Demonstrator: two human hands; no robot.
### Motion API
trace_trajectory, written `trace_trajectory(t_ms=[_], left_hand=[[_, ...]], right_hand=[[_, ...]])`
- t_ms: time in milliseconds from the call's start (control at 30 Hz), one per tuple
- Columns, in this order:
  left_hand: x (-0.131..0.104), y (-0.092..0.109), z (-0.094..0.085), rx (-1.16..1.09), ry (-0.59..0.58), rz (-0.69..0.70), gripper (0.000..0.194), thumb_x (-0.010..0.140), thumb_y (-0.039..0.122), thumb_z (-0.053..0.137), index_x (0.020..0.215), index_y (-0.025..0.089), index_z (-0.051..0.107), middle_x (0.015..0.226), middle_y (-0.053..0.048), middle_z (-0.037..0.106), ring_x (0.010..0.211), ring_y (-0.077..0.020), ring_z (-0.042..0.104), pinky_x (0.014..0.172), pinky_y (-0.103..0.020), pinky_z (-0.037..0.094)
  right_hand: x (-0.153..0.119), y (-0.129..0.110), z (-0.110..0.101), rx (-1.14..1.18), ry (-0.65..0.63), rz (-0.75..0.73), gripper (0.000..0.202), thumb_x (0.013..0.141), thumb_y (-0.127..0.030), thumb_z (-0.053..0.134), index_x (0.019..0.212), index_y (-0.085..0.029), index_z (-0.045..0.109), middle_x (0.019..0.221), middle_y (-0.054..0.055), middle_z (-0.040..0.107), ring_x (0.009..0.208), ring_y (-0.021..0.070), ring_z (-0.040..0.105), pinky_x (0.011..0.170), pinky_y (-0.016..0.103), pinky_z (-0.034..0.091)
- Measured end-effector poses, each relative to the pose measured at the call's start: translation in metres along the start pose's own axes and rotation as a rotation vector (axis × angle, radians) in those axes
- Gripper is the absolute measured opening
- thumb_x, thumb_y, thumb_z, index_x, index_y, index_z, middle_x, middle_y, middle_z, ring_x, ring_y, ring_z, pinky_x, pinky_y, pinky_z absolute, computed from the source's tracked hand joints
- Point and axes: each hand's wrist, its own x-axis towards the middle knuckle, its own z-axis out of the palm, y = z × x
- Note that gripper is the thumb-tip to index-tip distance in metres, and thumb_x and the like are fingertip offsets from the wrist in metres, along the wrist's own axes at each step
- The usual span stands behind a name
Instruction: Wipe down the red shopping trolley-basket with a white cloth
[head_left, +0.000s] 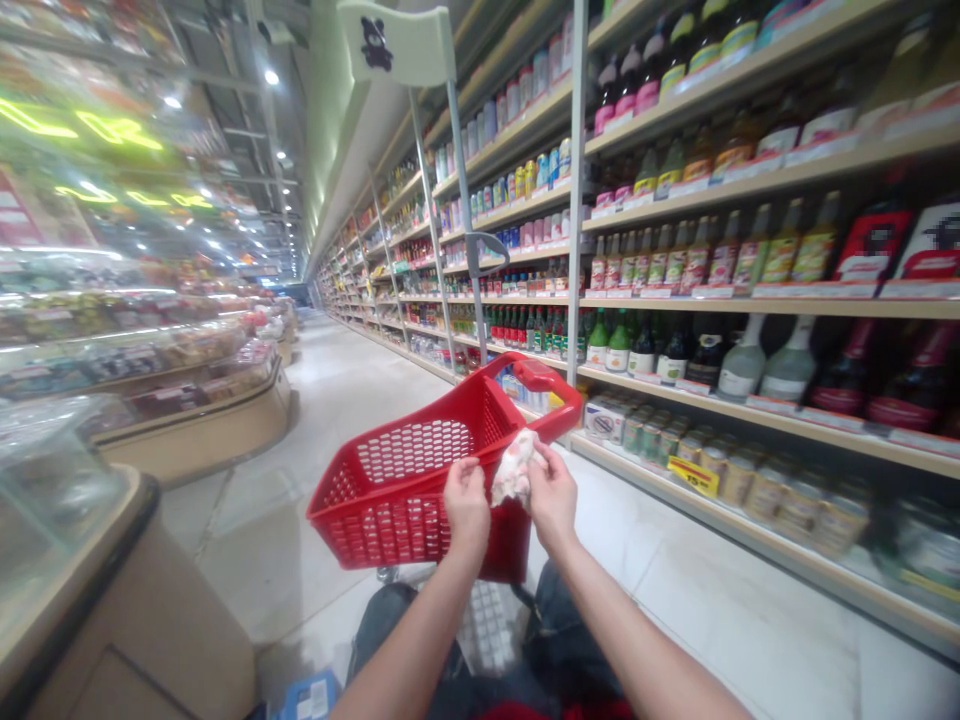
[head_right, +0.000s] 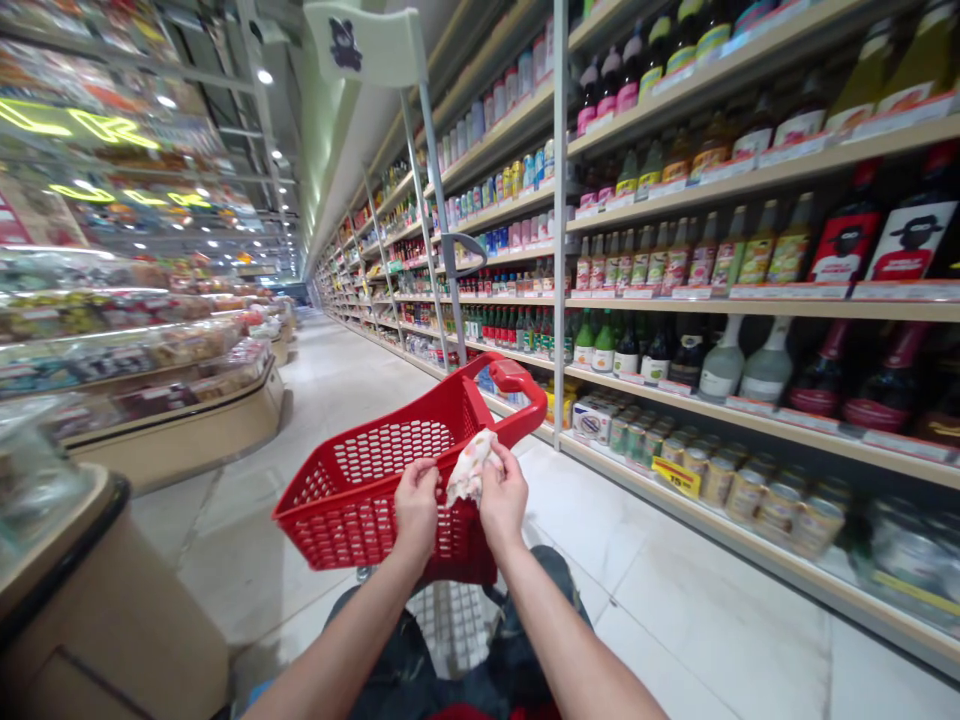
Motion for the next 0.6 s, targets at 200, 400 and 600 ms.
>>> trace_trajectory(t_ms=[200,400,600], left_hand=[[-0.019,0.010,0.013,-0.003,-0.408,-0.019,0.027,0.074,0.033,0.061,0.094,0.016,0.065,0.092,-0.006,0.069,0.089,-0.0199,0.062,0.081,-0.030,0.047],[-0.017,0.004,0.018,-0.396,-0.447,-0.389,0.044,0.075,0.048,0.058,0.103,0.014,0.063,0.097,-0.009,0.068,0.093,-0.0197,0.062,0.087,-0.032,0.046],[-0.007,0.018,0.008,-0.360,-0.703,-0.489,0.062,0.079,0.064,0.038,0.103,0.013,0.064,0.102,-0.013,0.066,0.100,-0.0239,0.060,0.090,-0.037,0.045]], right_hand=[[-0.001,0.001,0.000,-0.108,-0.062,-0.143,0.041,0.082,-0.029,0.043,0.119,-0.015,0.055,0.096,0.011,0.068,0.094,0.0208,0.062,0.079,0.034,0.052],[-0.008,-0.001,-0.007,-0.400,-0.306,-0.355,0.042,0.085,-0.033,0.040,0.122,-0.017,0.053,0.129,0.010,0.051,0.124,0.0224,0.042,0.105,0.044,0.033],[0.001,0.009,-0.019,-0.582,-0.508,-0.570,0.051,0.082,-0.029,0.049,0.131,-0.016,0.043,0.136,0.012,0.043,0.127,0.0210,0.038,0.105,0.039,0.035]])
